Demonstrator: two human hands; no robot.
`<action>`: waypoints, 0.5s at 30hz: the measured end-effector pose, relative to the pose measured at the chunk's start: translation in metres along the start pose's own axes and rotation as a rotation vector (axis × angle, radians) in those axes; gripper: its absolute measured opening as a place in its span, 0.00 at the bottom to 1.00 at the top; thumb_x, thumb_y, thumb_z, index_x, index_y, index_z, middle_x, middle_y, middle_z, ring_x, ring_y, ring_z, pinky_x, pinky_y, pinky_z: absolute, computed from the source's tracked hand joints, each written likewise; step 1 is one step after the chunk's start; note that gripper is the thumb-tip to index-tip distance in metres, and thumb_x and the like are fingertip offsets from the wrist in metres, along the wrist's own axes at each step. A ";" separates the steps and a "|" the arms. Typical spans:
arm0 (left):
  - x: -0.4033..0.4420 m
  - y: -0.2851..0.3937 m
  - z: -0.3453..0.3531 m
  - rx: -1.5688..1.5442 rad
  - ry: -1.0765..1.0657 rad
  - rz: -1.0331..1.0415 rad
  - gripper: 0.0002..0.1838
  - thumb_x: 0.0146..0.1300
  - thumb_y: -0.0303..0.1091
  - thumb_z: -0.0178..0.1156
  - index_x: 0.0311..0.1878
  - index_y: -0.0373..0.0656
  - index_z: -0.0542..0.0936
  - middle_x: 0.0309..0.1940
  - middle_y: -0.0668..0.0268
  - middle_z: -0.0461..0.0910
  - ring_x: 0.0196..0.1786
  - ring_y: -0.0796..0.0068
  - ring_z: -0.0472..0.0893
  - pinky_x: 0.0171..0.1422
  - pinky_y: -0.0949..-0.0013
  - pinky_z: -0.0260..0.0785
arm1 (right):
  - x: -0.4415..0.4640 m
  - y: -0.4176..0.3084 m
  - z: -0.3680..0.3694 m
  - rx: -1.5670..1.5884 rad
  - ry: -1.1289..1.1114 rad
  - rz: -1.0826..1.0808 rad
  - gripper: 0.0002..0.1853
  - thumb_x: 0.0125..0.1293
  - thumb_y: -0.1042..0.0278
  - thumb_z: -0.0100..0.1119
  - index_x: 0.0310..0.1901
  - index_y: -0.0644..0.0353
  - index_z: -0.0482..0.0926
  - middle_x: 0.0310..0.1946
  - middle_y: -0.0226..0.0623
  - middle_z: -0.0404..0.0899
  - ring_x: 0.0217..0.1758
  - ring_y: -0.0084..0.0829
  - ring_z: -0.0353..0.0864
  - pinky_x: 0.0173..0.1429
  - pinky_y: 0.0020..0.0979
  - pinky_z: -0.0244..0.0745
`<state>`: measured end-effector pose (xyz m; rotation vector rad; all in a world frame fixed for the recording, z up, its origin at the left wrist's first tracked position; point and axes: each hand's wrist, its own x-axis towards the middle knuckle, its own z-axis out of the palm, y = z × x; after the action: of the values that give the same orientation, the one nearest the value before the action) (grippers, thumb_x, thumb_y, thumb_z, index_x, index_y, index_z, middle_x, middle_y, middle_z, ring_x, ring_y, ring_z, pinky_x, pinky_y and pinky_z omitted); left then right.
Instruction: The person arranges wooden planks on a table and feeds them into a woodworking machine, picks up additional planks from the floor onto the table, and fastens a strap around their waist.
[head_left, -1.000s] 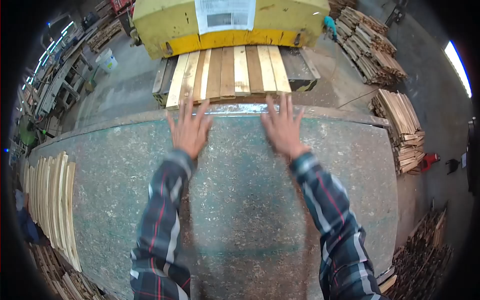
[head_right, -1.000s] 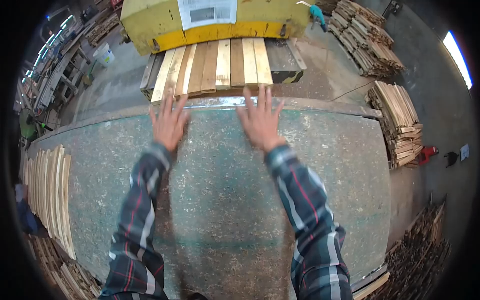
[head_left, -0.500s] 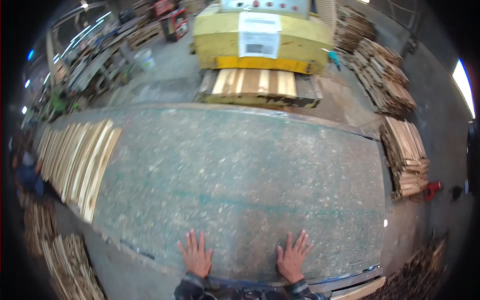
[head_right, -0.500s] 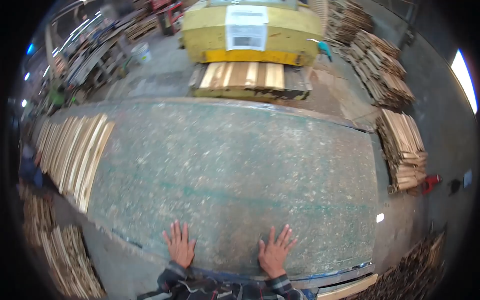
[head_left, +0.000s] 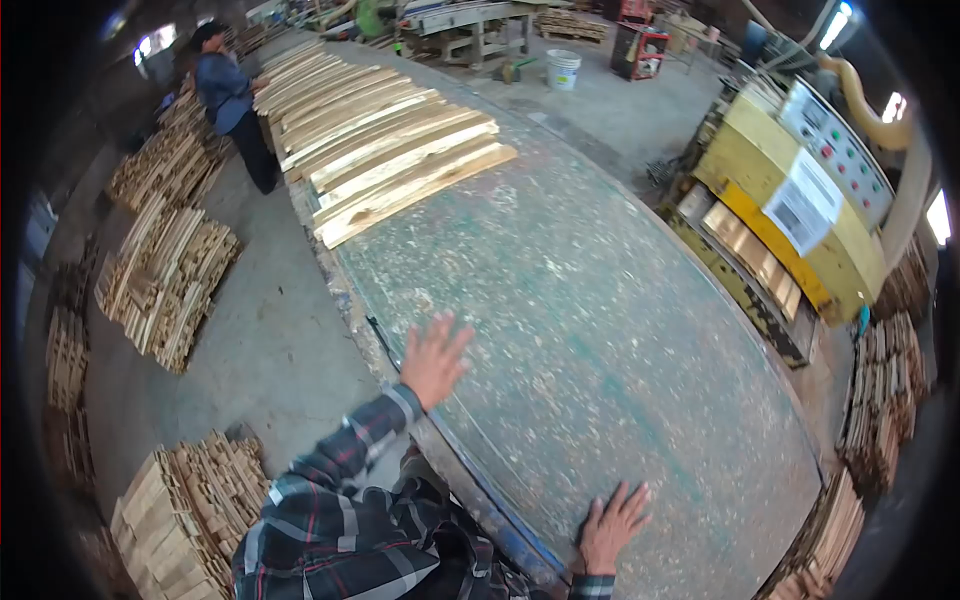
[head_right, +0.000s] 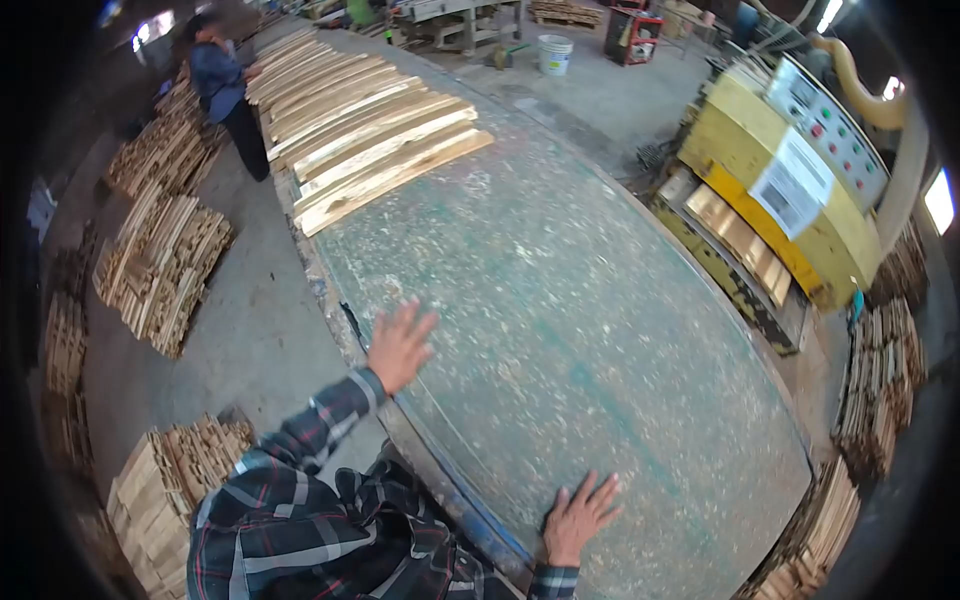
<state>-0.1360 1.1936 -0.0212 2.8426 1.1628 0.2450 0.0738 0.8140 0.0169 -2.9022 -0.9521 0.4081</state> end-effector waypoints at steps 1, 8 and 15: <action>0.019 -0.044 0.001 0.021 0.038 -0.083 0.36 0.75 0.55 0.55 0.82 0.57 0.61 0.83 0.51 0.53 0.84 0.48 0.54 0.79 0.27 0.49 | -0.002 -0.011 -0.002 -0.024 -0.013 0.074 0.36 0.80 0.46 0.44 0.80 0.62 0.57 0.85 0.56 0.40 0.88 0.55 0.35 0.84 0.64 0.28; 0.190 -0.364 0.004 0.053 0.255 -0.484 0.33 0.80 0.55 0.44 0.83 0.57 0.56 0.84 0.52 0.49 0.85 0.47 0.51 0.82 0.30 0.43 | 0.025 -0.123 0.035 -0.188 0.087 0.507 0.37 0.81 0.38 0.40 0.83 0.51 0.54 0.81 0.59 0.53 0.84 0.60 0.51 0.78 0.63 0.54; 0.274 -0.620 0.013 -0.061 0.213 -0.973 0.39 0.77 0.67 0.39 0.84 0.58 0.53 0.85 0.54 0.48 0.87 0.51 0.46 0.83 0.29 0.38 | 0.119 -0.265 0.085 -0.310 0.024 0.764 0.39 0.82 0.34 0.26 0.85 0.49 0.41 0.86 0.46 0.33 0.89 0.51 0.31 0.85 0.61 0.33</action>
<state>-0.3693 1.8282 -0.0722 1.8999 2.3185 0.4897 -0.0086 1.0964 -0.0561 -3.4488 0.1650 0.2619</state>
